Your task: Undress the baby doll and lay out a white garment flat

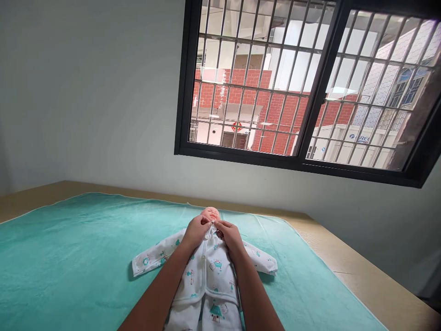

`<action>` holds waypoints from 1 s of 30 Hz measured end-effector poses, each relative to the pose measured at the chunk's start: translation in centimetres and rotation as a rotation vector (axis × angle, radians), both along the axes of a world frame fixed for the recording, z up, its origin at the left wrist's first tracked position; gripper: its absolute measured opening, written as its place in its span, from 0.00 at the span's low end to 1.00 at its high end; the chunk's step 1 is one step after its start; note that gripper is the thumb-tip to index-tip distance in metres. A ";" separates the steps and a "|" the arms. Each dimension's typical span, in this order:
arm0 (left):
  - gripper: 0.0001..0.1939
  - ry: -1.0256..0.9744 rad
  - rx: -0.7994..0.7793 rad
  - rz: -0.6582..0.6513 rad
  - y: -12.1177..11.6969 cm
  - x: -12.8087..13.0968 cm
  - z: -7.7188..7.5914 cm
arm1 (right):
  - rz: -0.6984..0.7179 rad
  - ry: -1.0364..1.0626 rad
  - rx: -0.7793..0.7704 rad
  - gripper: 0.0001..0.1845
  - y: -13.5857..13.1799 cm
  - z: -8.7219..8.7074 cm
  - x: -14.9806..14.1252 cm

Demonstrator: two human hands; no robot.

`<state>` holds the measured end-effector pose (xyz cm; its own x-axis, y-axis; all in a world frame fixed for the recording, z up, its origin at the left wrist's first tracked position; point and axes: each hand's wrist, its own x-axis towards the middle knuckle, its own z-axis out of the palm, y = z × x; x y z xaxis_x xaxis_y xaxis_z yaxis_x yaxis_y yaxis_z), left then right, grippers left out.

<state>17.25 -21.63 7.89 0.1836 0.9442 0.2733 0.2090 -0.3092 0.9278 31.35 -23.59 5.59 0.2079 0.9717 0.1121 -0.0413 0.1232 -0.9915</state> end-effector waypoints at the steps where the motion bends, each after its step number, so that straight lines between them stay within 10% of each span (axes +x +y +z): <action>1: 0.07 0.003 0.001 0.004 0.0 0.0 0.1 | 0.000 -0.002 -0.003 0.18 0.1 0.0 0.0; 30: 0.11 -0.173 -0.144 -0.178 -0.4 -1.3 0.8 | 0.102 -0.084 -0.051 0.16 -0.1 0.6 0.1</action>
